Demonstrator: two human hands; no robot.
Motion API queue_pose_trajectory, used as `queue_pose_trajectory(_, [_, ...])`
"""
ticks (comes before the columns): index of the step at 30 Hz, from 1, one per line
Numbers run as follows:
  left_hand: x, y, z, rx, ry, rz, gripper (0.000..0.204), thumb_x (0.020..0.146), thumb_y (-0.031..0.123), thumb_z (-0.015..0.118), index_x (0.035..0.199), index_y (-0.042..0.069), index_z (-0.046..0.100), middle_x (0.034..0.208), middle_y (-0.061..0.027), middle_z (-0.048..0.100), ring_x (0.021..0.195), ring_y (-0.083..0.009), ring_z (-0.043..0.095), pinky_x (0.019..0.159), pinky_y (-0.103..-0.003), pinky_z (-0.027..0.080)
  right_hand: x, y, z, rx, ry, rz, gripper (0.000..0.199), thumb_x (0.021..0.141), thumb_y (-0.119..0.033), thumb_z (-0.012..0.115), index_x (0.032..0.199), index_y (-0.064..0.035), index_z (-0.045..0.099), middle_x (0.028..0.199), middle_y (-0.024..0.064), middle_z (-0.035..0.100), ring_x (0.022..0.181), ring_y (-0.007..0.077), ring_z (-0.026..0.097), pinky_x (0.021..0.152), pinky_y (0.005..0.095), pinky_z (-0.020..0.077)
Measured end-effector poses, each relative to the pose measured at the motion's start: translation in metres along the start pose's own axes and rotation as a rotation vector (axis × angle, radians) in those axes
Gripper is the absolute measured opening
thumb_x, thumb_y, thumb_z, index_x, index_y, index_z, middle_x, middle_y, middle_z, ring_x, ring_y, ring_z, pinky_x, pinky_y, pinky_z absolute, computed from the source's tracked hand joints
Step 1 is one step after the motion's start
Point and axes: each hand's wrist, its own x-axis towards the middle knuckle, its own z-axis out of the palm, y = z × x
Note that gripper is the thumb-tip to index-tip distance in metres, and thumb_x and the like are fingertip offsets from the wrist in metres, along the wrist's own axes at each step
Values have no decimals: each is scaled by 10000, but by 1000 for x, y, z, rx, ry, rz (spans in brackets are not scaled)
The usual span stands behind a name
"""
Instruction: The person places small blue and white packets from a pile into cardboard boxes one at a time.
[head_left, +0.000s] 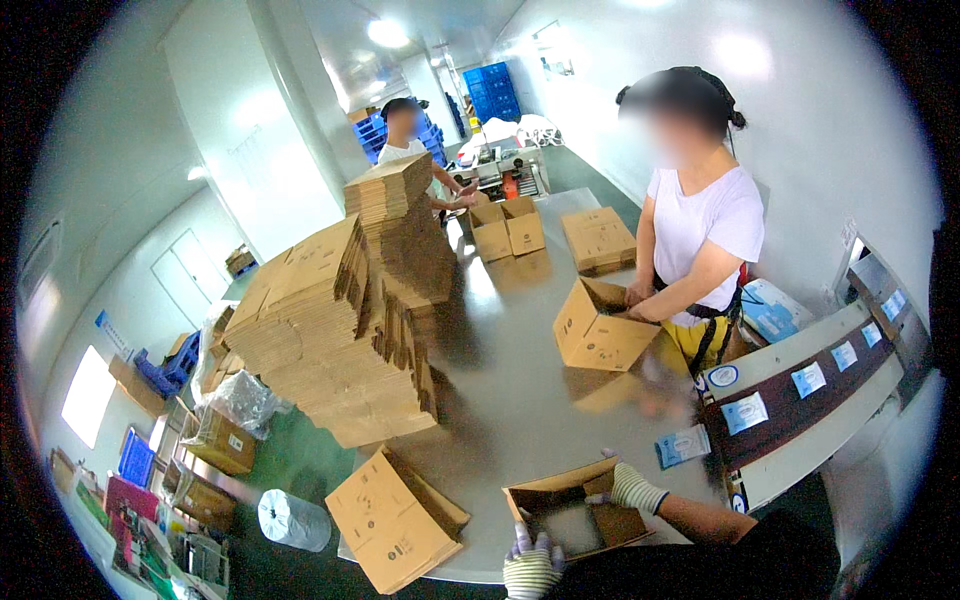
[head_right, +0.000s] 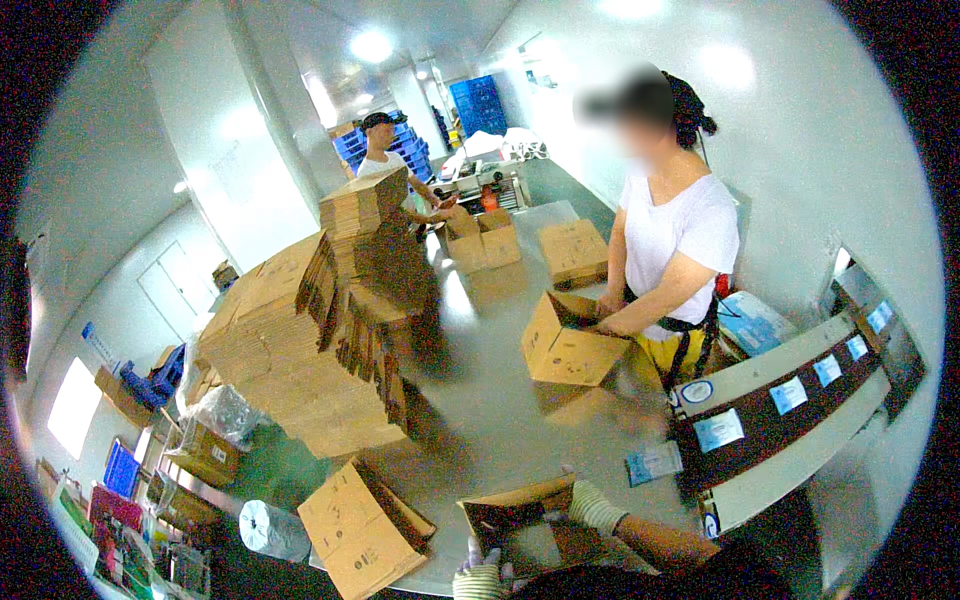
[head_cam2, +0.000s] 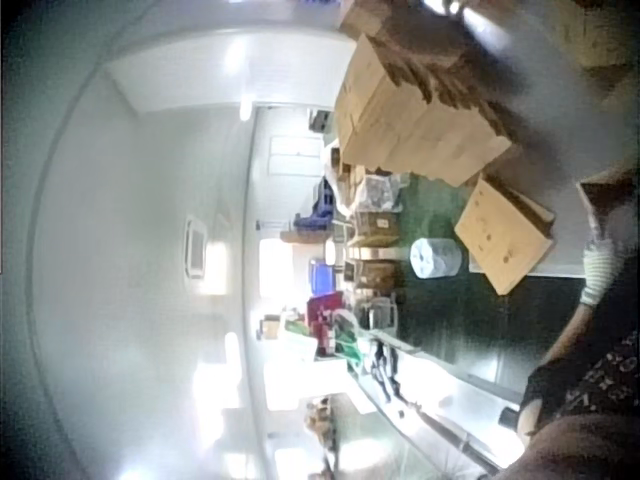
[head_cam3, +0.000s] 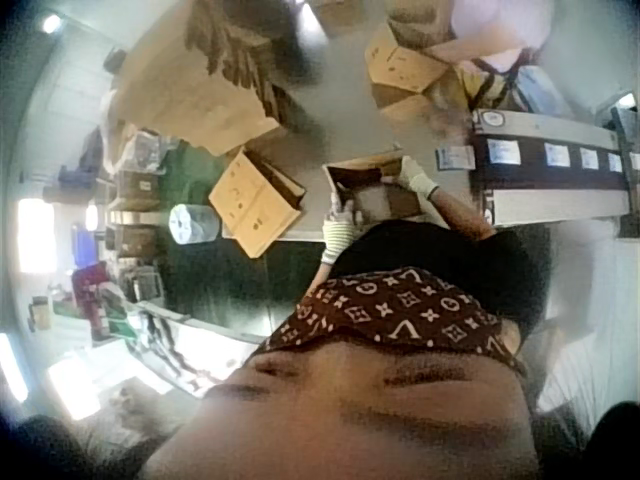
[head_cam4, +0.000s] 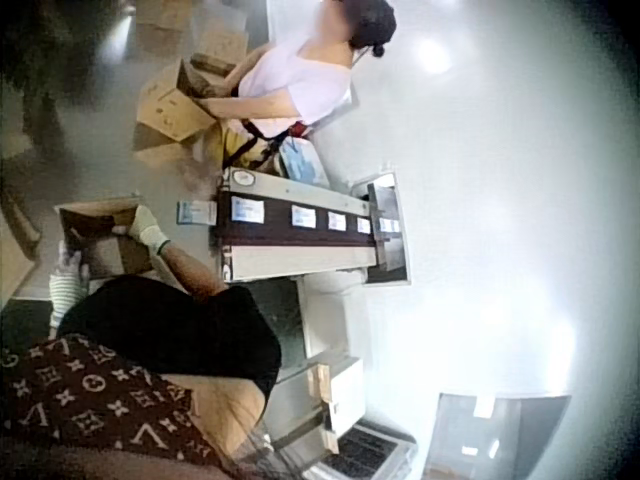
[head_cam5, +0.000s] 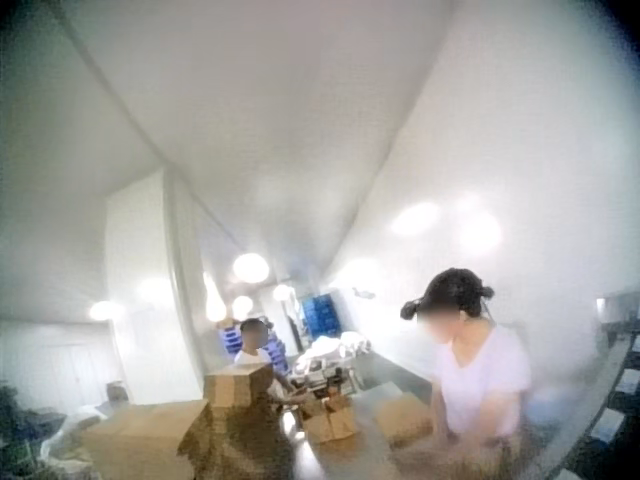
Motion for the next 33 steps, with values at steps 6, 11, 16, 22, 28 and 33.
queue_pose_trajectory(6, [33, 9, 10, 128, -478, 154, 353, 877, 362, 466, 1076, 97, 587, 1115, -181, 575, 965, -344, 578, 840, -461, 446, 18, 66, 22, -466, 167, -170, 304, 865, -367, 523, 957, -89, 604, 953, 113, 644, 975, 292, 576, 902, 377, 434])
queue_pose_trajectory(11, [65, -9, 8, 145, -736, 18, 410, 895, 421, 397, 1105, 114, 569, 1161, -148, 547, 1066, -320, 524, 890, -464, 411, -14, -69, -25, -74, 24, 73, 496, 809, -328, 660, 1127, 15, 494, 1057, 229, 593, 972, 321, 574, 877, 376, 446])
queue_pose_trajectory(16, [58, -28, 79, 288, -130, 515, 367, 880, 344, 424, 1117, 96, 554, 1114, -107, 577, 1125, -315, 461, 957, -464, 344, -9, -11, -27, 387, -27, 24, 741, 705, -460, 732, 1180, 48, 475, 1173, 216, 552, 1092, 306, 528, 933, 373, 419])
queue_pose_trajectory(22, [51, -39, 100, 74, -235, 665, 268, 887, 267, 405, 1018, 113, 581, 852, -75, 655, 823, -250, 609, 929, -429, 358, -36, -8, -25, 185, 109, 118, 696, 800, -380, 664, 1242, 90, 403, 1201, 207, 522, 1117, 283, 494, 968, 364, 384])
queue_pose_trajectory(28, [64, -43, 45, -590, 151, -192, 291, 922, 245, 439, 793, 3, 535, 747, -156, 584, 676, -270, 557, 708, -410, 445, -60, -2, -49, 248, 682, 19, 659, 786, -356, 681, 1238, 39, 408, 1204, 140, 509, 1099, 228, 477, 944, 358, 393])
queue_pose_trajectory(33, [50, -45, 42, -1353, 218, -421, 358, 913, 308, 450, 1110, 15, 513, 1016, -169, 600, 947, -328, 563, 871, -444, 449, -74, -159, -61, 47, 274, -134, 660, 708, -430, 721, 1134, 24, 503, 1101, 206, 582, 1012, 288, 570, 876, 357, 440])
